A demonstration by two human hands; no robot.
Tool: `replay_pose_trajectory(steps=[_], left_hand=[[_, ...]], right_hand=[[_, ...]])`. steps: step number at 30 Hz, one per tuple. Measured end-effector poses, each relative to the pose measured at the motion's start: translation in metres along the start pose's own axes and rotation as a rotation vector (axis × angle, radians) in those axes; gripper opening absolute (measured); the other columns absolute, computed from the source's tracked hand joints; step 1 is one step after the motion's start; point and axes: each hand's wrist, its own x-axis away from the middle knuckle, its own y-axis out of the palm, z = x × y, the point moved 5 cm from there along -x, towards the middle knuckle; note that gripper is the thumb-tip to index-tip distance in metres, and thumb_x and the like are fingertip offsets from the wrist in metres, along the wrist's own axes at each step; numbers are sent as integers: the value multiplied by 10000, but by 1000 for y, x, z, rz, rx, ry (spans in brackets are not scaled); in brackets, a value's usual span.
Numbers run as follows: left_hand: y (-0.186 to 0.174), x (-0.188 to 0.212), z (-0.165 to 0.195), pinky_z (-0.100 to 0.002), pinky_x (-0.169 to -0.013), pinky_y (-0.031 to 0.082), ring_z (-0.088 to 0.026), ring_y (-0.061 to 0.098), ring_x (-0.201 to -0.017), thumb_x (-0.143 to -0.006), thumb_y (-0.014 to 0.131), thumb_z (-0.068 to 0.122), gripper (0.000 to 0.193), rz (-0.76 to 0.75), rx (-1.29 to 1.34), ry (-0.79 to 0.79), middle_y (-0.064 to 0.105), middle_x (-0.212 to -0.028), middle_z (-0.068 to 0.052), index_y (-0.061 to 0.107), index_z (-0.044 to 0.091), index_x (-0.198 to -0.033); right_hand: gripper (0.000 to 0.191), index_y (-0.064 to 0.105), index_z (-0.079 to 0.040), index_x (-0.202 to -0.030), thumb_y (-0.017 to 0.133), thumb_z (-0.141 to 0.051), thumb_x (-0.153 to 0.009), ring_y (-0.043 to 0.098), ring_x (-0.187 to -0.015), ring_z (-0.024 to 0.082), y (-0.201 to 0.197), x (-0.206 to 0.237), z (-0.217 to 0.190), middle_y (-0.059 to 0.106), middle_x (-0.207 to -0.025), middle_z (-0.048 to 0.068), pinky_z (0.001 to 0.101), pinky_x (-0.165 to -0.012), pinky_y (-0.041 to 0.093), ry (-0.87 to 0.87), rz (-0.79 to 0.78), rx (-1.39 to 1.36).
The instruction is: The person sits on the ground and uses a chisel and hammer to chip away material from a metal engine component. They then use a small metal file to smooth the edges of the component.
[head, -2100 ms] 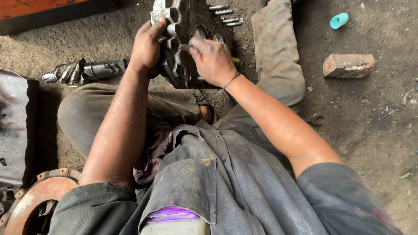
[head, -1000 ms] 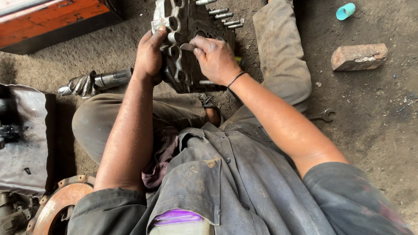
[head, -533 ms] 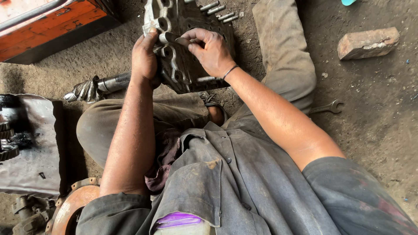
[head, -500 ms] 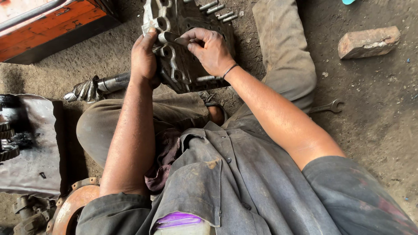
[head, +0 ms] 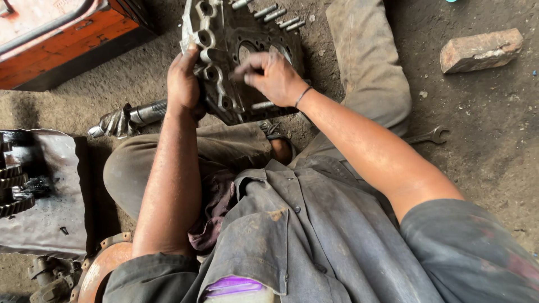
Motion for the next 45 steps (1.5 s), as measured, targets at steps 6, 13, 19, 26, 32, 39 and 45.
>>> replay_pose_trajectory(steps=[6,13,19,26,32,39,45], left_hand=[[4,4,1,-399,-895,580,-237,691,-982,-1004,587,394,455,17,-31,-36,706,-1054,-127,616,-1,-1229],[6,8,3,-402,-958,552,-234,674,-1080,-1000,559,410,481,-8,-53,-30,709,-1143,-126,608,13,-1268],[10,10,4,-415,-923,559,-257,662,-1041,-1003,591,410,492,-44,-3,-15,691,-1123,-145,605,-1,-1274],[9,12,6,-358,-861,583,-203,694,-990,-1004,577,392,450,59,-45,-43,719,-1092,-111,610,0,-1223],[10,13,5,-341,-837,573,-204,681,-937,-1003,595,366,429,27,36,-47,706,-1043,-105,626,3,-1228],[13,16,9,-334,-839,568,-185,677,-927,-1012,577,340,385,-5,82,-32,704,-1034,-91,628,15,-1212],[14,15,11,-341,-833,566,-196,676,-920,-1019,587,312,372,-20,113,-20,709,-1024,-95,629,-7,-1205]], right_hand=[[91,742,-153,-1008,684,-111,-951,703,-938,132,-1,-1,-7,759,-987,2,349,-897,577,146,81,-9],[61,729,-124,-1011,679,-125,-975,710,-933,130,0,-4,-29,752,-979,3,332,-879,564,55,87,92],[59,722,-130,-987,676,-119,-951,698,-915,142,-2,3,-35,743,-963,2,352,-871,565,119,127,74],[50,638,-64,-954,684,-69,-935,674,-878,185,-4,9,-38,713,-901,51,378,-807,535,36,249,222],[41,624,-76,-943,657,-97,-954,668,-822,154,-2,8,-33,688,-866,33,342,-736,554,105,188,92],[64,617,-80,-934,665,-114,-960,655,-793,166,-1,0,-42,677,-834,37,354,-717,536,110,145,112],[79,601,-58,-945,669,-98,-936,683,-840,230,-3,5,-47,682,-858,78,394,-757,537,27,233,206]])
